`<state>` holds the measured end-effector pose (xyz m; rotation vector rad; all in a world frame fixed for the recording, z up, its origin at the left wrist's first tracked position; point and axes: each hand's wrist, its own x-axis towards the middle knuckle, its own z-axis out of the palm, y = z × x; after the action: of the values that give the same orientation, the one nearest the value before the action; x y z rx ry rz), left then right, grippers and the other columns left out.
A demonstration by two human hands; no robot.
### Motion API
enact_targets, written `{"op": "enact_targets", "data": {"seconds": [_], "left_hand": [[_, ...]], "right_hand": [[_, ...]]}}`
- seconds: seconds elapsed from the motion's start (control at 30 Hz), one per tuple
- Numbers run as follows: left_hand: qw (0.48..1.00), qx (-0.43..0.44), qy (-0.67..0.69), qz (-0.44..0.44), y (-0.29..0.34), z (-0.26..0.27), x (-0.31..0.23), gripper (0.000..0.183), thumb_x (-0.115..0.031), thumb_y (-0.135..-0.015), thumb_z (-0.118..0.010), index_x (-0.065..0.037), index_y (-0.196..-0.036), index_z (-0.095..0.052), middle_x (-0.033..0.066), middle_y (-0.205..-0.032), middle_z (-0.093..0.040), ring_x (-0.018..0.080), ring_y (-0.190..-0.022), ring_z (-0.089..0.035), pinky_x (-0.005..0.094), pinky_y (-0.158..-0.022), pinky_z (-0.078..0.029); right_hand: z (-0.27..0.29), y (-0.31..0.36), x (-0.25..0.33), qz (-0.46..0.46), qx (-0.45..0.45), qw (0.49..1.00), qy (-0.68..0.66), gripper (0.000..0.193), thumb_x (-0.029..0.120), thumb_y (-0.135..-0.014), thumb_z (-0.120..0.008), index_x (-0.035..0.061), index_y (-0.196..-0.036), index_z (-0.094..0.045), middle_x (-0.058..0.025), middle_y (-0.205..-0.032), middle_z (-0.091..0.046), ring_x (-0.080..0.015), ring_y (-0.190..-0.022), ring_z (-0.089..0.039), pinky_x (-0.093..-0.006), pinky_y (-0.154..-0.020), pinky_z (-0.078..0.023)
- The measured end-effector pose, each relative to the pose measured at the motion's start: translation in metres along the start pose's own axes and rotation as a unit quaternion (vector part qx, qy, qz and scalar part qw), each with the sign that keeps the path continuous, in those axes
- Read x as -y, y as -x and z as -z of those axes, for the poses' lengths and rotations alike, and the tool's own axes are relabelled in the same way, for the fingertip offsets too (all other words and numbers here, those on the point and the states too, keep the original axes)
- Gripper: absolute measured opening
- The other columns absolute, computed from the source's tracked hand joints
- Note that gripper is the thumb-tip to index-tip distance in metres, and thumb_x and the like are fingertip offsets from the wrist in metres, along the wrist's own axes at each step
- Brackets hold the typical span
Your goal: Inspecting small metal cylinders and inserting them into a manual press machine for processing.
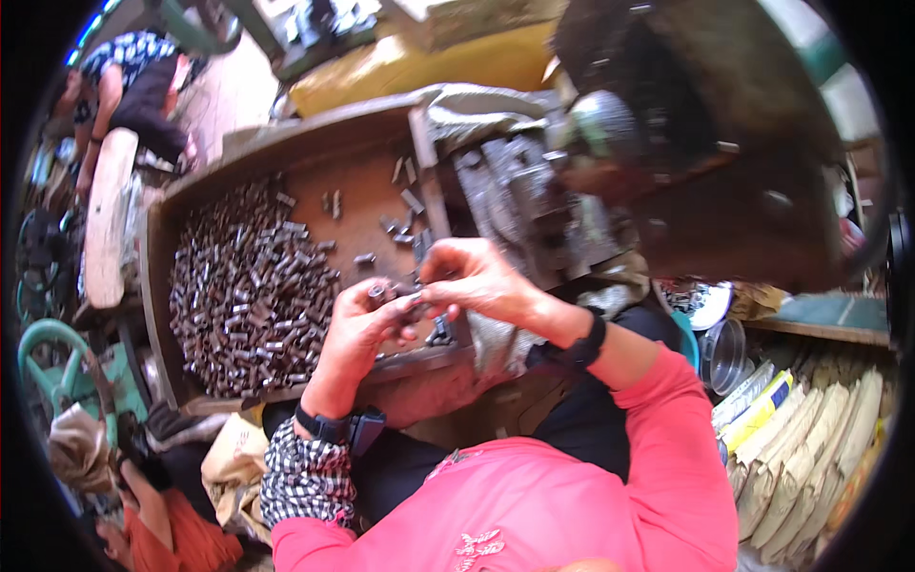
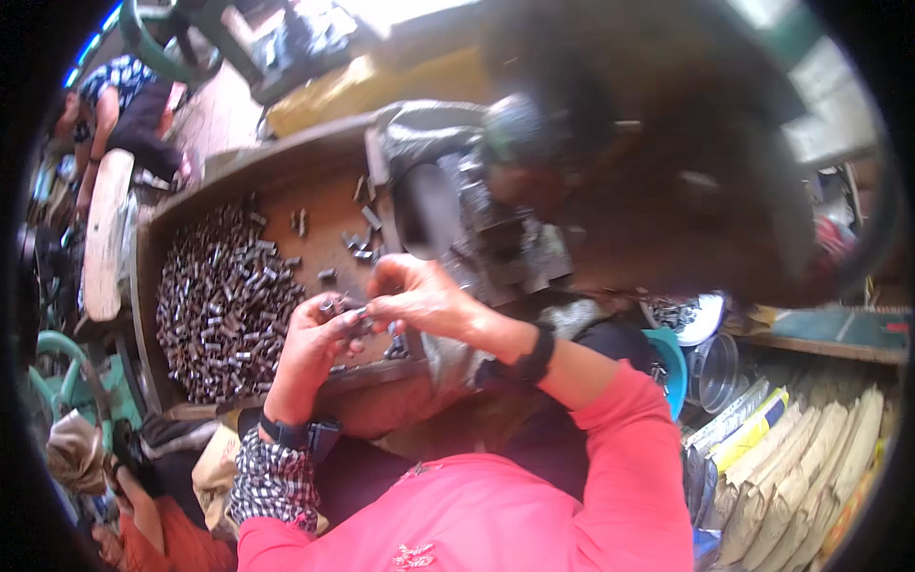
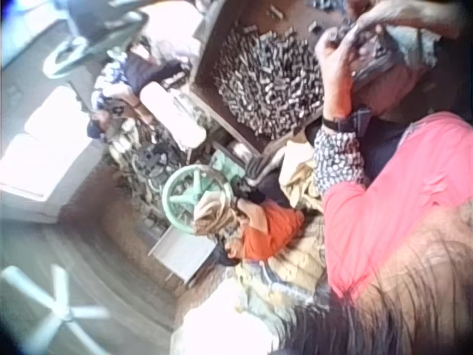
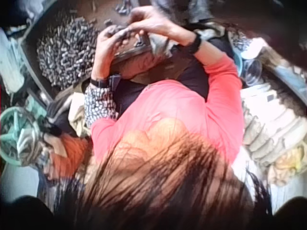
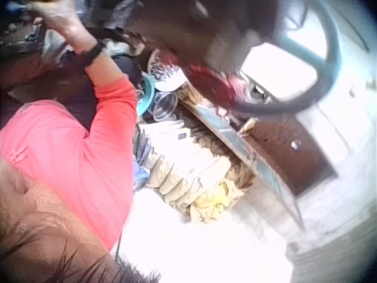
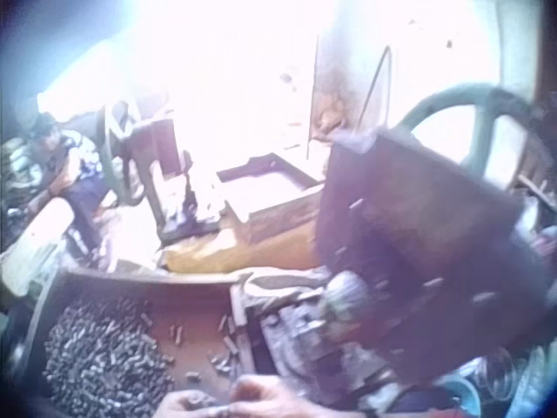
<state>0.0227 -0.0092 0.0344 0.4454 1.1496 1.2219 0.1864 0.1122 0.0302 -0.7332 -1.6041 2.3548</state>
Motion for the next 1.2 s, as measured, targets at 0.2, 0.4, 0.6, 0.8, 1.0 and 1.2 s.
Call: {"op": "enact_targets", "data": {"seconds": [0.2, 0.4, 0.6, 0.8, 1.0, 1.2], "left_hand": [[0.997, -0.059, 0.033, -0.044, 0.005, 0.007, 0.009, 0.008, -0.005, -0.085, -0.062, -0.002, -0.091, -0.058, 0.0072, -0.078, -0.064, 0.0117, -0.057, -0.060, 0.0204, -0.048, -0.049], [0.994, -0.029, -0.079, -0.067, 0.016, -0.038, -0.020, 0.012, -0.008, -0.083, -0.064, -0.001, -0.089, -0.057, 0.0059, -0.076, -0.062, 0.0110, -0.061, -0.059, 0.0228, -0.053, -0.050], [0.991, 0.015, -0.091, -0.095, -0.056, -0.083, -0.023, 0.013, -0.011, -0.084, -0.063, -0.002, -0.090, -0.056, 0.0061, -0.077, -0.062, 0.0131, -0.062, -0.062, 0.0232, -0.052, -0.051], [0.985, -0.053, -0.121, -0.109, -0.104, -0.070, -0.012, 0.010, -0.009, -0.085, -0.060, -0.001, -0.090, -0.058, 0.0061, -0.079, -0.062, 0.0126, -0.063, -0.063, 0.0214, -0.051, -0.051], [0.989, -0.050, -0.119, -0.071, -0.116, -0.074, -0.012, 0.009, -0.010, -0.086, -0.059, -0.002, -0.087, -0.055, 0.0082, -0.078, -0.063, 0.0155, -0.063, -0.066, 0.0229, -0.051, -0.052], [0.997, 0.025, -0.062, -0.030, -0.111, -0.077, -0.009, 0.010, -0.012, -0.085, -0.061, -0.004, -0.086, -0.055, 0.0067, -0.077, -0.063, 0.0152, -0.062, -0.066, 0.0221, -0.050, -0.052]], "right_hand": [[-0.022, 0.106, 0.073, 0.300, -0.180, 0.822, 0.450, 0.030, 0.013, -0.074, -0.071, 0.0021, -0.097, -0.056, -0.0153, -0.091, -0.060, -0.0273, -0.072, -0.062, -0.0351, -0.059, -0.050], [0.035, 0.261, 0.141, 0.485, -0.502, 0.532, 0.479, 0.025, 0.005, -0.082, -0.053, -0.0009, -0.107, -0.053, -0.0166, -0.116, -0.052, -0.0225, -0.090, -0.060, -0.0341, -0.078, -0.047], [0.130, 0.252, 0.107, 0.357, -0.595, 0.676, 0.248, 0.042, 0.009, -0.085, -0.061, -0.0016, -0.123, -0.048, -0.0091, -0.120, -0.053, -0.0182, -0.106, -0.052, -0.0313, -0.095, -0.038], [0.148, 0.247, 0.101, 0.393, -0.570, 0.673, 0.261, 0.053, 0.010, -0.085, -0.061, -0.0007, -0.131, -0.039, -0.0125, -0.124, -0.052, -0.0220, -0.110, -0.054, -0.0367, -0.096, -0.042], [0.127, 0.261, 0.168, 0.271, -0.619, 0.682, 0.280, 0.046, 0.014, -0.084, -0.063, -0.0040, -0.124, -0.049, -0.0113, -0.119, -0.055, -0.0176, -0.104, -0.056, -0.0312, -0.091, -0.044], [0.134, 0.275, 0.244, 0.226, -0.536, 0.713, 0.391, 0.048, 0.018, -0.088, -0.055, -0.0068, -0.128, -0.045, -0.0119, -0.123, -0.054, -0.0187, -0.108, -0.054, -0.0306, -0.093, -0.042]]}}
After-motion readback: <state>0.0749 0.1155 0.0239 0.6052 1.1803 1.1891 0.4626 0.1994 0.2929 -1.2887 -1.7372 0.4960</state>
